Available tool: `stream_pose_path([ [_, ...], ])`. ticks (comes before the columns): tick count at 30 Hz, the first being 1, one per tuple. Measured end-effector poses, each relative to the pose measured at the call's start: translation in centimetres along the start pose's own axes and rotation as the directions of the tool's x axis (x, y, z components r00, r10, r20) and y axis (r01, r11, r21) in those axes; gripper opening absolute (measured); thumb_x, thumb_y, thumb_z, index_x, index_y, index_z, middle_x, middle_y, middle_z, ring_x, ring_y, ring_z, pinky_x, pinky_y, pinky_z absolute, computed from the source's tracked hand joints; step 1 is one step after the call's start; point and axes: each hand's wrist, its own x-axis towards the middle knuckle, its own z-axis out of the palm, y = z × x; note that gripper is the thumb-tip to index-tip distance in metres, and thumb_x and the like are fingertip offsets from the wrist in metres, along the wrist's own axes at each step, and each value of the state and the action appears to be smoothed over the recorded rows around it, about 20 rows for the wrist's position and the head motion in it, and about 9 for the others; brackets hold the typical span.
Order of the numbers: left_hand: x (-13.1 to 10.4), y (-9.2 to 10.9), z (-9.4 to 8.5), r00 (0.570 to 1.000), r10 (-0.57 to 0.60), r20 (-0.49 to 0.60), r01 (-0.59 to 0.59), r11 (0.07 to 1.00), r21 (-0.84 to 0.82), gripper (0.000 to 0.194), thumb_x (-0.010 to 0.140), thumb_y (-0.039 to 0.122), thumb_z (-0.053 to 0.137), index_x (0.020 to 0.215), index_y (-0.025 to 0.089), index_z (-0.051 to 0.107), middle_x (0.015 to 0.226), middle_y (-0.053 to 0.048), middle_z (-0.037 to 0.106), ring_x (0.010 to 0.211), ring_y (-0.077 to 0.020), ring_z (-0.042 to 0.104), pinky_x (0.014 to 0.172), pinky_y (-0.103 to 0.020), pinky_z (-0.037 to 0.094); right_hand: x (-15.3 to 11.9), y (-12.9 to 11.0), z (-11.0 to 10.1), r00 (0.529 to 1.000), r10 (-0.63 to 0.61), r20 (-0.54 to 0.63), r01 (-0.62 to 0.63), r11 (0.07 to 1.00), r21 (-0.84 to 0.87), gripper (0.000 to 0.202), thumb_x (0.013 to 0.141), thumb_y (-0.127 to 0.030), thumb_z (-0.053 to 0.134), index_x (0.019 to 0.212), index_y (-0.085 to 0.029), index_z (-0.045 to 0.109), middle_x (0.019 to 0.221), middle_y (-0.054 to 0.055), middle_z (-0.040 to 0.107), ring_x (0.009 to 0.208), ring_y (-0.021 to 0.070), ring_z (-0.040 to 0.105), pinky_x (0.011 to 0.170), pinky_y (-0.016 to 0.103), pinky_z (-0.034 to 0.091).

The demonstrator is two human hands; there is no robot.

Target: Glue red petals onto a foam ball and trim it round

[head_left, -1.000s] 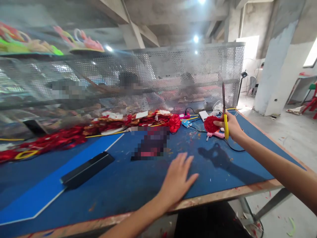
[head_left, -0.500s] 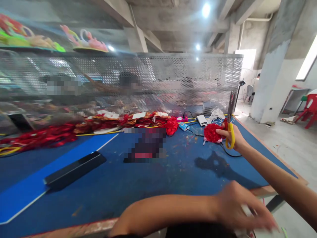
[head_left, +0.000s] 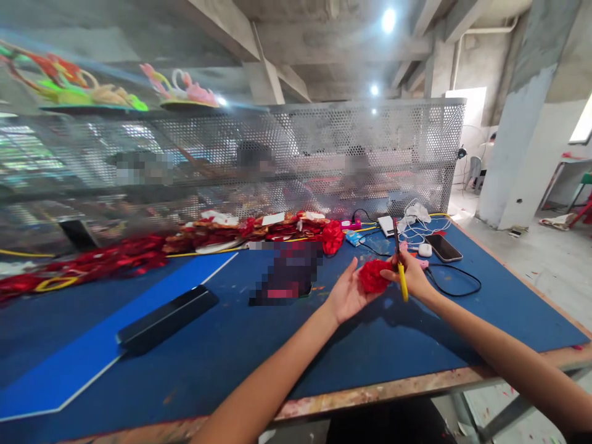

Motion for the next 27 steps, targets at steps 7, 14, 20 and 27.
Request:
stream_pose_path([
  [7, 1.9, -1.0, -3.0, 0.989, -0.047, -0.139, 0.082, 0.962, 0.261, 0.042, 0.078, 0.053, 0.058, 0.084, 0.011, 0.064, 0.083, -0.011, 0.072, 0.078, -0.0232, 0.067, 0.071, -0.037, 0.054, -0.6, 1.6, -1.7, 0.987, -0.138, -0.079, 0.085, 0.878, -0.471, 0.023, 0.067, -0.036, 0.062, 0.074, -0.022, 0.046, 0.073, 0.003, 0.055, 0.067, 0.0193, 0.052, 0.060, 0.030, 0.039],
  [14, 1.3, 0.9, -3.3, 0.916, 0.340, -0.212, -0.231, 0.881, 0.414, 0.049, 0.084, 0.056, 0.043, 0.108, 0.016, 0.058, 0.126, -0.011, 0.059, 0.118, -0.0230, 0.054, 0.090, -0.029, 0.047, -0.1, 2.0, -3.3, 0.964, -0.264, 0.016, 0.181, 0.614, -0.768, 0.018, 0.071, -0.023, 0.055, 0.088, -0.018, 0.058, 0.090, 0.012, 0.064, 0.081, 0.0264, 0.058, 0.067, 0.032, 0.038],
  [20, 0.5, 1.3, -2.3, 0.944, 0.304, -0.131, -0.217, 0.868, 0.447, 0.055, 0.058, 0.050, 0.075, 0.099, 0.014, 0.063, 0.087, -0.008, 0.071, 0.075, -0.0216, 0.068, 0.066, -0.032, 0.054, -0.3, 1.8, -3.2, 0.954, -0.276, 0.115, 0.235, 0.458, -0.857, 0.016, 0.078, -0.026, 0.056, 0.091, -0.018, 0.062, 0.092, 0.012, 0.065, 0.082, 0.0257, 0.059, 0.069, 0.032, 0.038],
  [27, 1.3, 1.6, -3.6, 0.898, 0.384, -0.212, -0.223, 0.816, 0.533, 0.042, 0.056, 0.049, 0.076, 0.074, 0.013, 0.064, 0.065, -0.004, 0.067, 0.059, -0.0136, 0.063, 0.063, -0.027, 0.053, 0.1, 1.7, -3.2, 0.975, -0.190, 0.114, 0.180, 0.381, -0.907, 0.016, 0.081, -0.029, 0.056, 0.091, -0.018, 0.061, 0.094, 0.012, 0.065, 0.084, 0.0253, 0.059, 0.068, 0.031, 0.037],
])
